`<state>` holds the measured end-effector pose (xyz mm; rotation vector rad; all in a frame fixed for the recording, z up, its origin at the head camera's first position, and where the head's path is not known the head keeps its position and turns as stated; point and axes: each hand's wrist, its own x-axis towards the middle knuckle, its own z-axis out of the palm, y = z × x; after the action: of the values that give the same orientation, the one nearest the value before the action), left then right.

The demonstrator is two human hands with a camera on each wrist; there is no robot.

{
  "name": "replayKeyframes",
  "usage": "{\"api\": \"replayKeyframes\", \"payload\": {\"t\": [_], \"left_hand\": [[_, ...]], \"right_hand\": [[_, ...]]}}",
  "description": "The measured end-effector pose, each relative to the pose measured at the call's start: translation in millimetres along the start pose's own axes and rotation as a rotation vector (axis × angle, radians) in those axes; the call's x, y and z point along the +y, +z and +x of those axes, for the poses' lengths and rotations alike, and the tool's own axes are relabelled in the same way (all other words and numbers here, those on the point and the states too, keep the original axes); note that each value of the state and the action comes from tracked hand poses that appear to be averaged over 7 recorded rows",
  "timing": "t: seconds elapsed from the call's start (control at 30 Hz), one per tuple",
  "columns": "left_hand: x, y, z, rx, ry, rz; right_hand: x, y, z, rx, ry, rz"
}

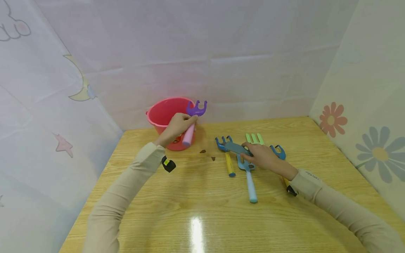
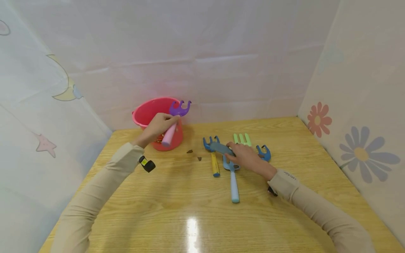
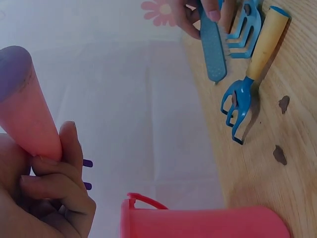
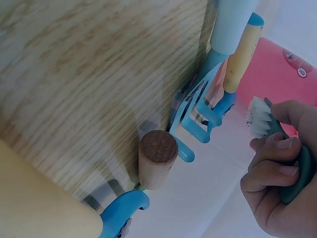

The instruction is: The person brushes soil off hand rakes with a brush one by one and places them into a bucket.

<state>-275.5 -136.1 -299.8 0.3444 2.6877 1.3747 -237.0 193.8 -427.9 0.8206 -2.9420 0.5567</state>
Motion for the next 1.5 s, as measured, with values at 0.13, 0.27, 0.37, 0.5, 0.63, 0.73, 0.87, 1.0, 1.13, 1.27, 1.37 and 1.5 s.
{"api": "replayKeyframes", "payload": {"t": [0.13, 0.27, 0.37, 0.5, 0.63, 0.73, 0.87, 1.0, 1.13, 1.27, 1.37, 1.5], "left_hand": [[-1.7, -6.6, 2.3, 0.022, 0.004, -0.024], [-3.7, -14.0, 4.5, 0.036, -0.043, -0.049], [-5.2, -19.8, 5.7, 0.038, -0.081, -0.069], [-6.9, -27.4, 6.8, 0.043, -0.116, -0.089], [-9.6, -34.5, 7.7, 0.053, -0.155, -0.101], [-12.0, -38.8, 8.1, 0.055, -0.176, -0.111], [-14.3, -42.9, 8.6, 0.04, -0.205, -0.17], [-15.7, -46.1, 9.7, 0.026, -0.223, -0.209], [-16.8, -48.2, 11.8, 0.031, -0.232, -0.234], [-19.6, -49.1, 14.3, 0.043, -0.248, -0.238], [-23.4, -49.8, 17.2, 0.05, -0.255, -0.233], [-28.4, -50.4, 20.9, 0.066, -0.275, -0.232]], "right_hand": [[1, 1, -0.1, -0.002, 0.009, -0.005], [1, 0, -0.4, 0.002, 0.011, -0.016], [0, -1, -0.9, 0.004, 0.008, -0.017], [0, -2, -1.2, 0.005, 0.002, -0.006], [-1, -3, -1.4, -0.003, 0.007, 0.009], [-2, -5, -1.7, -0.008, 0.01, 0.02], [-2, -6, -2.0, -0.007, 0.004, 0.031], [-3, -5, -2.5, -0.003, 0.003, 0.025], [-3, -4, -2.6, -0.001, 0.007, 0.012], [-3, -3, -2.2, -0.002, 0.004, -0.002], [-2, -2, -2.2, 0.001, -0.002, -0.009], [-2, -2, -3.0, 0.002, 0.001, -0.013]]}}
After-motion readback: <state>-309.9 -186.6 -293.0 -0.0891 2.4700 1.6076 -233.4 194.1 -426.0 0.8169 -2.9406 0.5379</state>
